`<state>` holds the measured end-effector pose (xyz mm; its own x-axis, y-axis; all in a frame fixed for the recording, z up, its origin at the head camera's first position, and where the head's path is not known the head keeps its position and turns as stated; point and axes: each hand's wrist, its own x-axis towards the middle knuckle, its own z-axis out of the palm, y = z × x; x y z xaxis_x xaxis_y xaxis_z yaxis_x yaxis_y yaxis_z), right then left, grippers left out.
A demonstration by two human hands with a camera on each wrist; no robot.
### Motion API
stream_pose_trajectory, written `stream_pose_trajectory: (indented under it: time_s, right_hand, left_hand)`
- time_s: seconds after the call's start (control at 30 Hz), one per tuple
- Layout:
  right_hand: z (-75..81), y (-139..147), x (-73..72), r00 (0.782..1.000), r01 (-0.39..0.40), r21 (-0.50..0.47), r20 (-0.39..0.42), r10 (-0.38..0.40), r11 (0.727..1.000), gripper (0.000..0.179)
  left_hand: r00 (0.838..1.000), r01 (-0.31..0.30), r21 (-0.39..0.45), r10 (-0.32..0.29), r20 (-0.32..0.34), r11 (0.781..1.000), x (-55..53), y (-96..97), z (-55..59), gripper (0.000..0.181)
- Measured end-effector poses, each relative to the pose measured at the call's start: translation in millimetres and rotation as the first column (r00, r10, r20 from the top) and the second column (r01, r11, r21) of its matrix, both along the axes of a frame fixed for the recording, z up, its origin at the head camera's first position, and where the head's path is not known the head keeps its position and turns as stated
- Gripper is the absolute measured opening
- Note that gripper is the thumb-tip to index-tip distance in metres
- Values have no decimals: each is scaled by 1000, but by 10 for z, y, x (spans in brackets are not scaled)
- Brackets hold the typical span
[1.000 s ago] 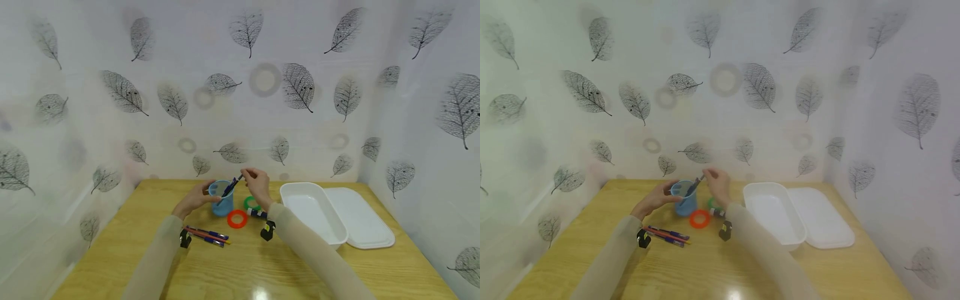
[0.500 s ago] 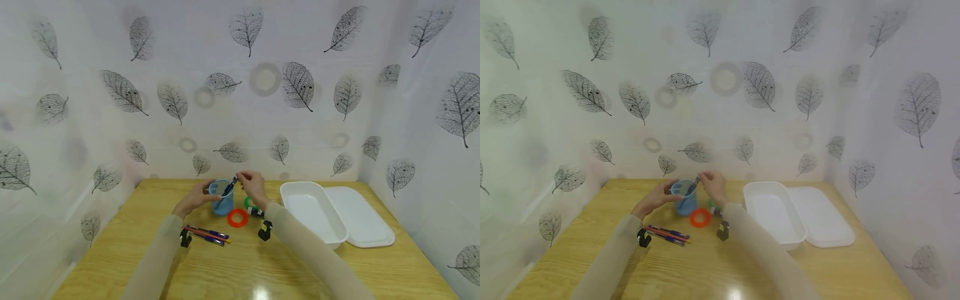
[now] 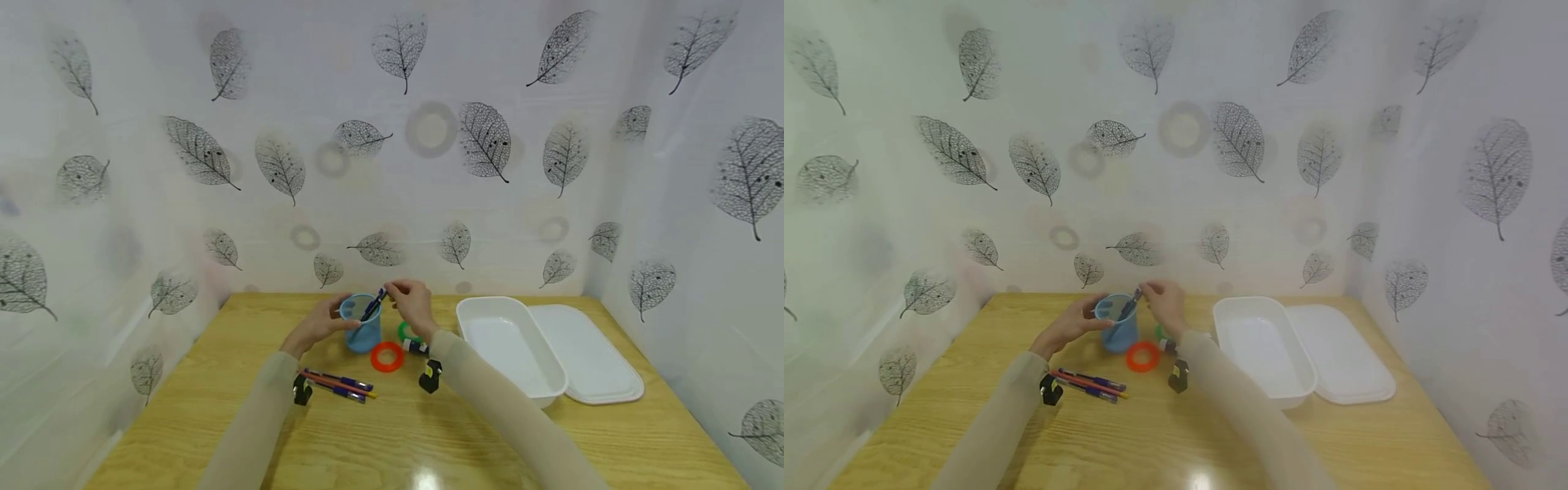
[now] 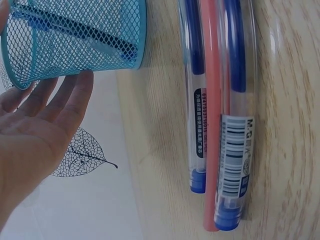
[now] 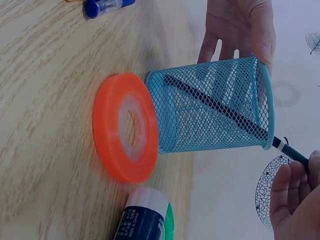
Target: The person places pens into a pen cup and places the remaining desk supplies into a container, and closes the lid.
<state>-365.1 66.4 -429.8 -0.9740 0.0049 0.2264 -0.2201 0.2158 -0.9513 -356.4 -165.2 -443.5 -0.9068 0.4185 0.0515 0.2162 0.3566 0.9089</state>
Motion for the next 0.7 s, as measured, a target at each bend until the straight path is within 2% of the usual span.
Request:
stream_pose_trajectory:
  time_s: [0.3, 0.7]
  right_hand:
    - [65, -36, -18, 1000, 10, 19, 10, -10, 1000, 27]
    - [104, -38, 6, 1000, -10, -38, 13, 10, 999, 22]
  left_hand:
    - [1000, -1, 2, 1, 0, 1000, 7, -2, 12, 75]
    - [1000, -10, -8, 10, 9, 1000, 9, 1, 13, 78]
